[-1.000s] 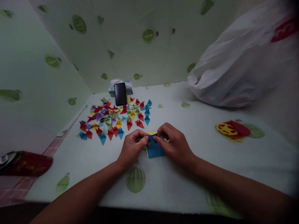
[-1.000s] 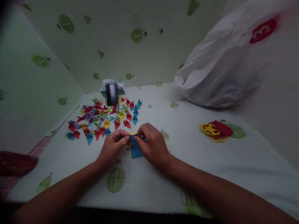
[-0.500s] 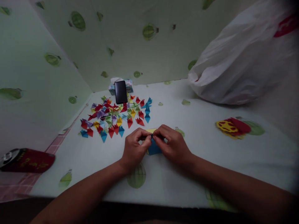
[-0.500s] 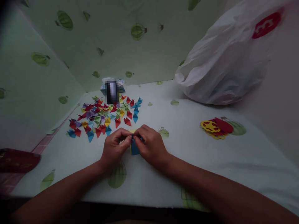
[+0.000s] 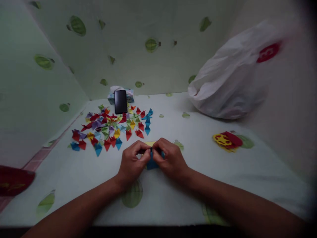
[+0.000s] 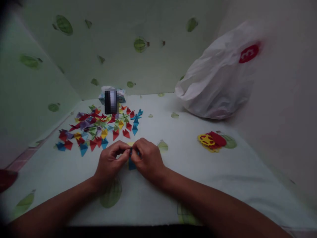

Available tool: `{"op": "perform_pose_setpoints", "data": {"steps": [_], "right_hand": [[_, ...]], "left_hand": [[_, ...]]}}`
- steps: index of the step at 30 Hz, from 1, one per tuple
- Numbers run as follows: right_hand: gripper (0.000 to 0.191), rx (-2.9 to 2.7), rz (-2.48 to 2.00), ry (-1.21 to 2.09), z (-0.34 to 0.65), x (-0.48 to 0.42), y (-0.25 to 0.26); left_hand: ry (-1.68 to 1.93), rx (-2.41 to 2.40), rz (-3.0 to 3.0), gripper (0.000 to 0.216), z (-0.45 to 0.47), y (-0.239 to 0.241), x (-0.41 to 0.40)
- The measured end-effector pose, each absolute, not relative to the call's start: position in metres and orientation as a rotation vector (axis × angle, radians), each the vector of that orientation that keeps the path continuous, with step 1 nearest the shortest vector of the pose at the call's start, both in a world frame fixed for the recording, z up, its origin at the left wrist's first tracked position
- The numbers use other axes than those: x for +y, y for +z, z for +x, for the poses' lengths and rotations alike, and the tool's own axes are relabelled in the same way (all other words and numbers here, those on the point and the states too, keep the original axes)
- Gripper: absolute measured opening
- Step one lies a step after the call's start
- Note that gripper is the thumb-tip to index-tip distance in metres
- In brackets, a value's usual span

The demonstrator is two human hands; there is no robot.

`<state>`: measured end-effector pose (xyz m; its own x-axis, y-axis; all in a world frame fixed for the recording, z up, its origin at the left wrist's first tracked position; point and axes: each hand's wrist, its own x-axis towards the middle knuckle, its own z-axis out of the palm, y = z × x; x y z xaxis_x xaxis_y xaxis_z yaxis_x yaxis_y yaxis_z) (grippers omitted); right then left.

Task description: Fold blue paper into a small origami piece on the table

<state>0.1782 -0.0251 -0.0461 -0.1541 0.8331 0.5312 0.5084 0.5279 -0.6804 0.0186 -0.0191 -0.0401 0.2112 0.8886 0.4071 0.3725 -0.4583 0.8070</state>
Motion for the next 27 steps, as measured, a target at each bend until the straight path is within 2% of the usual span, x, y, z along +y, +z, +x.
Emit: {"op": "perform_pose_setpoints", "data": {"steps": [27], "right_hand": [[0.014,-1.847,-1.078,0.36,0.1792,-0.0236,-0.0446]], "left_hand": [[1.276,1.148,1.982,0.009,0.0207,-0.0405,-0.0189]]}}
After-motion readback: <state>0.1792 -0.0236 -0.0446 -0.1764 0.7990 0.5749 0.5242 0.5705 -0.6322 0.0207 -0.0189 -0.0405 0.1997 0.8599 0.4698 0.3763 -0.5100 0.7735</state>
